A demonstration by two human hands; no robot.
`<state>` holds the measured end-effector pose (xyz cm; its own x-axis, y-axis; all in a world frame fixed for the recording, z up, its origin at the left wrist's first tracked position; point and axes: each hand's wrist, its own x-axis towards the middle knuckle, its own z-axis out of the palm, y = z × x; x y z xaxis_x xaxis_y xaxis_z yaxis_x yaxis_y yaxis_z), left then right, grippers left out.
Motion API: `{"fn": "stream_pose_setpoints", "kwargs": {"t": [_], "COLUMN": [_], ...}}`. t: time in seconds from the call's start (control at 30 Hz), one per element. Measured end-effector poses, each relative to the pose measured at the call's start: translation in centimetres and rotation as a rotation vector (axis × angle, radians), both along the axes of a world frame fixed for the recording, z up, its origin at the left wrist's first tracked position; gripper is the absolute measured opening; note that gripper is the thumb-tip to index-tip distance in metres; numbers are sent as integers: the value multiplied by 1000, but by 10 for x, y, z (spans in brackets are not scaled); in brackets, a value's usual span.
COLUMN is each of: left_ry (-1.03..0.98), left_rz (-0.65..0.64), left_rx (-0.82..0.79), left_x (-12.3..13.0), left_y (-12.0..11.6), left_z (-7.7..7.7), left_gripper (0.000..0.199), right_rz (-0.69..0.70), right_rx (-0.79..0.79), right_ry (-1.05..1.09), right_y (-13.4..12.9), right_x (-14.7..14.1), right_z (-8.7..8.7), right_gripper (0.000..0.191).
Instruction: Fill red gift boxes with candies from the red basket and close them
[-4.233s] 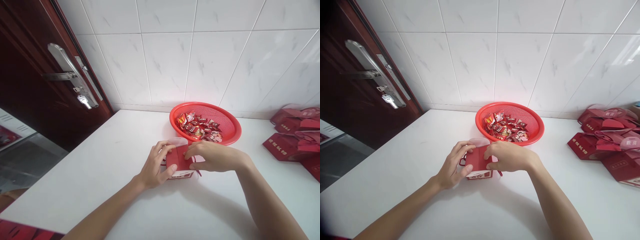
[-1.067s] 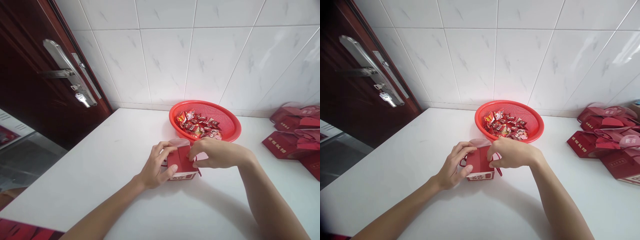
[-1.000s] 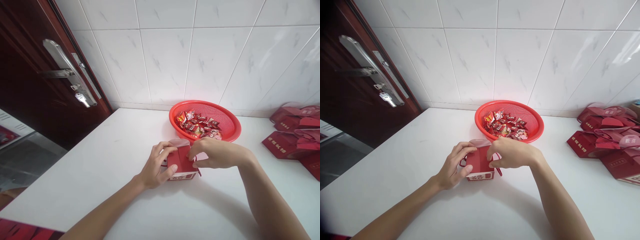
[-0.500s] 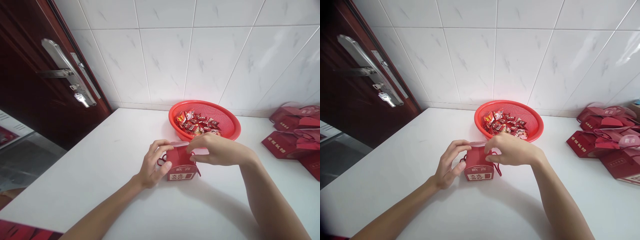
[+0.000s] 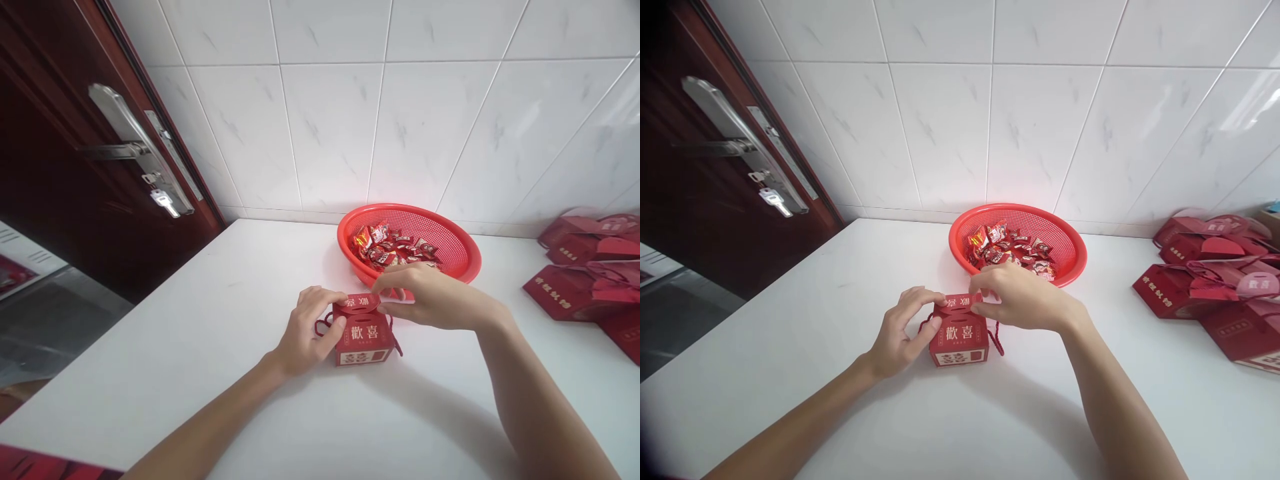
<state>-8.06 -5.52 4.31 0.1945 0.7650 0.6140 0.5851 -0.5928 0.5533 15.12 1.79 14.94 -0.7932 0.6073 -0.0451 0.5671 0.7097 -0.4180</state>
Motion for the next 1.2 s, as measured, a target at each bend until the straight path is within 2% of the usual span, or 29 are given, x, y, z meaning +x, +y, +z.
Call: {"fn": "stream_pose_setpoints", "kwargs": {"t": [0.17,0.4,0.5,0.63,0.77,0.83,0.93,1.2], "left_ry": [22,-57,-174,-336,-483,-500,-491,-499], "left_rz": [11,18,39,60,-82,-128,-130,-152], "left_rx": [-14,-123,-279,-582,-839,-849,-795,-801], "left_x": [3,0,-4,-8,-9,-9,-9,-7], "left_y": [1,2,5,11,14,15,15,13], "left_z": [0,2,3,2,-1,-1,1,3], "left_gripper": [16,14,27,42,43,40,38,41], "right_rz": [40,-29,-51,-48,-32,-40,-66,-83], "right_rx": [-11,-31,-72,-64,-58,-70,-75,-96], "right_ry": [-150,-230,-232,-229,-235,-254,-272,-300], "right_y": [-1,-2,-3,-4,-5,-5,-5,-7], "right_x": [-7,-15,-15,-15,-13,-12,-12,-11], "right_z": [-4,-12,-14,-16,-14,-12,-9,-5], "right_gripper": [15,14,11,11,12,8,4,17]}}
